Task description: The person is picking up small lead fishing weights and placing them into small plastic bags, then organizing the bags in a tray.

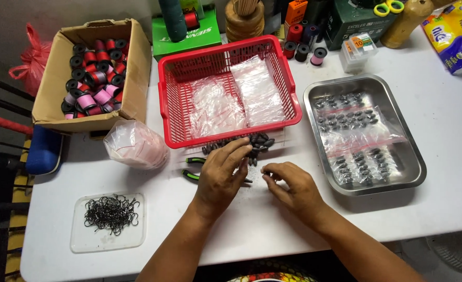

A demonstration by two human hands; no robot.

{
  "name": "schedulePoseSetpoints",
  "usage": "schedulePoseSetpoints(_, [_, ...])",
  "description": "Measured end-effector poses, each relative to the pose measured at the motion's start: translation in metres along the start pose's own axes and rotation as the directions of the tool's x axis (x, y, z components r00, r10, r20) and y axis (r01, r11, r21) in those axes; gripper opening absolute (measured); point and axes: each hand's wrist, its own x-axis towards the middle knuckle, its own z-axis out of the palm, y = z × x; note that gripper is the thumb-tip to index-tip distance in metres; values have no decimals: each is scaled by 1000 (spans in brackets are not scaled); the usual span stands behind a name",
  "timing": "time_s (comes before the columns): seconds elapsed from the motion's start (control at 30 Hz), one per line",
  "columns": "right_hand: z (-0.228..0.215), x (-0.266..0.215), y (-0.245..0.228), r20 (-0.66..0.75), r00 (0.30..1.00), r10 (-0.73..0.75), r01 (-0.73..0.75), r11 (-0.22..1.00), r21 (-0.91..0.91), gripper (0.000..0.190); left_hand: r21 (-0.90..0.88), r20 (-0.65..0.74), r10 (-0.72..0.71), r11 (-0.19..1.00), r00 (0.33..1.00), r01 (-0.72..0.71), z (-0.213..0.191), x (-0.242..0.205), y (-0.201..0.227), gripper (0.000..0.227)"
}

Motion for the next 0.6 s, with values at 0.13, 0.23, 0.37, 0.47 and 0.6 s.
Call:
schedulePoseSetpoints(0.13, [-8, 19, -17, -21, 1000, 12, -12, 1000, 26, 21, -51, 6, -61, 997, 998, 61, 0, -6, -10, 12])
schedulePoseSetpoints(0.23, [-17, 29, -25, -48, 998, -43, 43, 999, 2, 20, 12, 36, -46, 999, 998, 46, -3, -8, -9, 4])
schedulePoseSetpoints(0.37, [-33, 46, -31, -136, 987, -80, 79, 997, -14, 14, 29, 28, -43, 999, 999, 42, -4, -3, -7, 32])
schedulePoseSetpoints(0.47, [-35, 53, -40, -181, 981, -66, 71, 997, 20, 14, 71, 40, -30, 997, 999, 27, 2, -12, -18, 22])
schedulePoseSetpoints(0.6, [-30, 59, -40, -165, 984, -65, 72, 997, 37, 16, 74, 19, 23, 997, 1000, -24, 0, -1, -12, 37])
